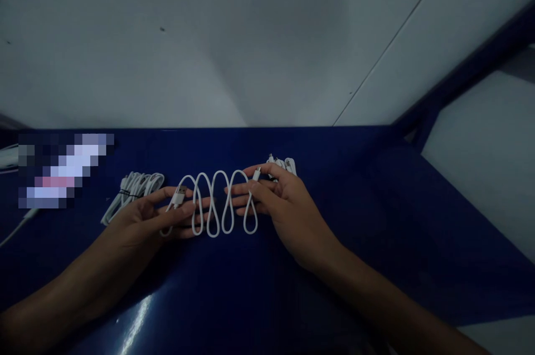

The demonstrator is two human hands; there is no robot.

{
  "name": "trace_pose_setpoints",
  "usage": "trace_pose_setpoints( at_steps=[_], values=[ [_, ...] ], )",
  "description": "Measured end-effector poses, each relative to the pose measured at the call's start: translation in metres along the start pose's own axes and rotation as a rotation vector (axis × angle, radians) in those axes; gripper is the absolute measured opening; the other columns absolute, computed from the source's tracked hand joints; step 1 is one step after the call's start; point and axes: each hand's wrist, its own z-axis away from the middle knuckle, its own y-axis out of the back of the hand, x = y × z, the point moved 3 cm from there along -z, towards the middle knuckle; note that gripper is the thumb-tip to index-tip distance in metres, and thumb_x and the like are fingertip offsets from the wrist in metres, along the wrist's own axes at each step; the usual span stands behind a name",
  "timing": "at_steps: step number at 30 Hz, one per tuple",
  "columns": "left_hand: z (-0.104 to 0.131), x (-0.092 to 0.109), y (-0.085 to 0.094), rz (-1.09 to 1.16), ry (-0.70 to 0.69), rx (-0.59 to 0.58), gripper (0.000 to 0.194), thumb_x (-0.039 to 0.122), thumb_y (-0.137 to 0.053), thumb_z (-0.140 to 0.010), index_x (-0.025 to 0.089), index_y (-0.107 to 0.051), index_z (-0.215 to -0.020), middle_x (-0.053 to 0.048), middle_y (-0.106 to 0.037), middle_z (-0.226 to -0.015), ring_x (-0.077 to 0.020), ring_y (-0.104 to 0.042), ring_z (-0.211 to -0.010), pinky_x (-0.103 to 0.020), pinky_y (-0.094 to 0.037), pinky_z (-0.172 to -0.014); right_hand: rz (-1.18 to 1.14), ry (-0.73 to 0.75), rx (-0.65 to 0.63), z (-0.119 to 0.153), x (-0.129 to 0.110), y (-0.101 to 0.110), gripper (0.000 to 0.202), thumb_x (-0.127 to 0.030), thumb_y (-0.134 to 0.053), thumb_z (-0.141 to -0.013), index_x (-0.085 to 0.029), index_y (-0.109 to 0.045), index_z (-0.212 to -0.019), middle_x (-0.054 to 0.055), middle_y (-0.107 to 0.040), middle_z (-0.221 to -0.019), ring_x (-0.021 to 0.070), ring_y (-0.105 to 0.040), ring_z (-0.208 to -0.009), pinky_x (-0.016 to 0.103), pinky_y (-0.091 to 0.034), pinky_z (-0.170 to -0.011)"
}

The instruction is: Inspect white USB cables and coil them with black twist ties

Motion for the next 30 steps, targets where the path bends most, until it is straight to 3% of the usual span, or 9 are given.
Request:
trace_pose_setpoints(
  at_steps=[15,30],
  values=[
    [0.0,0.0008,-0.0024,0.005,-0.03,-0.019,0.029,0.035,-0.092,-0.094,0.022,-0.081,-0.118,-0.009,-0.087,-0.12,-0.0258,-0.083,-0.111,-0.031,-0.068,-0.098,0.019,-0.003,-0.014,0.0007,-0.0022,-0.0026,0.024,-0.037,-0.074,-0.107,-0.02,-0.072,-0.125,0.011,-0.086,-0.117,0.0254,-0.085,-0.102,0.042,-0.068,-0.097],
    [-0.003,-0.0007,0.0012,0.015,-0.048,0.01,0.035,0.035,-0.095,-0.091,0.022,-0.081,-0.12,-0.01,-0.085,-0.126,-0.0263,-0.083,-0.11,-0.032,-0.069,-0.096,0.006,0.01,-0.003,-0.001,-0.0013,-0.0006,0.027,-0.037,-0.077,-0.105,-0.02,-0.072,-0.125,0.012,-0.085,-0.117,0.0257,-0.085,-0.101,0.044,-0.068,-0.098]
  ],
)
